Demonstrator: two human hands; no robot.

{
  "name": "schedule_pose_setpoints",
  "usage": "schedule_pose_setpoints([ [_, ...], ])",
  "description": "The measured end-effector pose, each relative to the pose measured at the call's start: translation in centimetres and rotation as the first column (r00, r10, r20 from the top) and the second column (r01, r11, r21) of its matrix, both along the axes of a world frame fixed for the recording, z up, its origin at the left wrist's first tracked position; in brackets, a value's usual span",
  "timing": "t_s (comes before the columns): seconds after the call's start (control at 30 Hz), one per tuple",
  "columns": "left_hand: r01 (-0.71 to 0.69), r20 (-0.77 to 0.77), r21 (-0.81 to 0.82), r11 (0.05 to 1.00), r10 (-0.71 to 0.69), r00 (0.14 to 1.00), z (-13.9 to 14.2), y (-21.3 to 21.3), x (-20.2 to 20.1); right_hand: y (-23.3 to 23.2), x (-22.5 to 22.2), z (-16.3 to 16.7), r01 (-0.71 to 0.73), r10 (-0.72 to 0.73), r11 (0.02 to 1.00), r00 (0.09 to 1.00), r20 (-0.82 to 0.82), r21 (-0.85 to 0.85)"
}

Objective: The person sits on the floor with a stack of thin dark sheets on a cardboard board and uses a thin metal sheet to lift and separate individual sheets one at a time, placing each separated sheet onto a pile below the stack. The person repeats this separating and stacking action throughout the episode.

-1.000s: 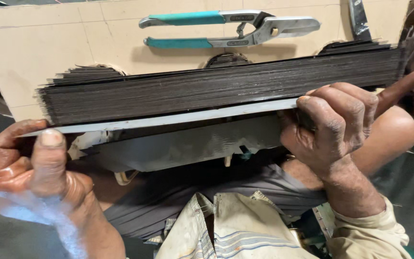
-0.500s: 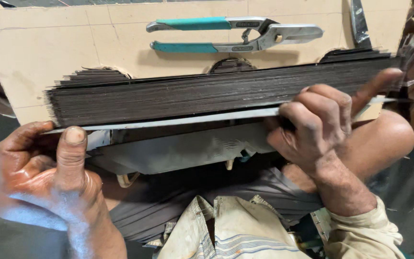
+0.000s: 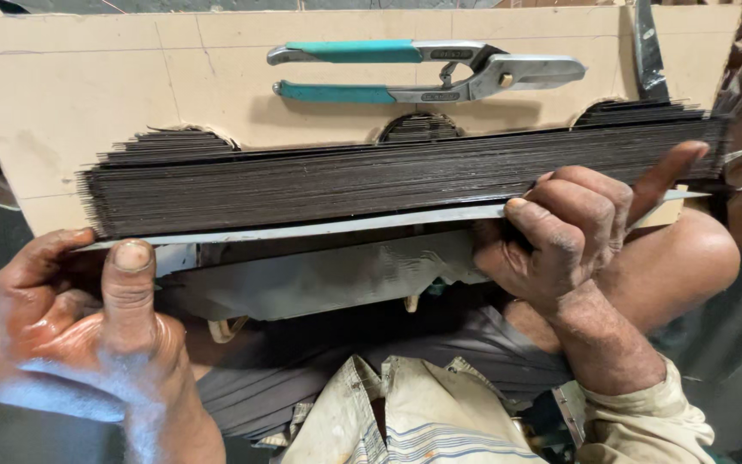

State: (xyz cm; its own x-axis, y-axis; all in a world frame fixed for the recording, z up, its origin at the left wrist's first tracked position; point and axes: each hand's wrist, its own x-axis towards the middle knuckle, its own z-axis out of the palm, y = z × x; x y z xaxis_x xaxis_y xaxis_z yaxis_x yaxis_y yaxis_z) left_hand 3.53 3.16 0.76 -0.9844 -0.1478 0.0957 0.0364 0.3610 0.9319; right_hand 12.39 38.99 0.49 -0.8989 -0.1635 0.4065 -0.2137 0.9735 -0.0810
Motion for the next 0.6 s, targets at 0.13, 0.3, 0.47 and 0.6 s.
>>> schedule_pose_setpoints([
  [0.13,0.004,0.012,0.098,0.995,-0.005,1.0,-0.2,-0.1,-0.2,-1.1,0.4,-0.2,-0.008,0.0,0.996,0.996,-0.09,-0.09],
  [0.3,-0.06,0.018,0.124,0.991,0.058,0.998,-0.7,0.2,-0.3,-1.6,0.2,-0.6,-0.026,0.014,0.995,0.992,-0.125,-0.096],
  [0.47,-0.093,-0.04,0.137,0.986,0.099,0.994,-0.8,0.3,0.0,-2.0,-0.5,-0.9,0.037,-0.042,0.999,0.986,-0.16,-0.034],
  [0.6,-0.041,0.0,0.164,0.986,0.042,0.999,-1.0,-0.2,0.0,-2.1,-0.8,-0.8,0.026,-0.04,0.993,0.992,-0.119,-0.117],
])
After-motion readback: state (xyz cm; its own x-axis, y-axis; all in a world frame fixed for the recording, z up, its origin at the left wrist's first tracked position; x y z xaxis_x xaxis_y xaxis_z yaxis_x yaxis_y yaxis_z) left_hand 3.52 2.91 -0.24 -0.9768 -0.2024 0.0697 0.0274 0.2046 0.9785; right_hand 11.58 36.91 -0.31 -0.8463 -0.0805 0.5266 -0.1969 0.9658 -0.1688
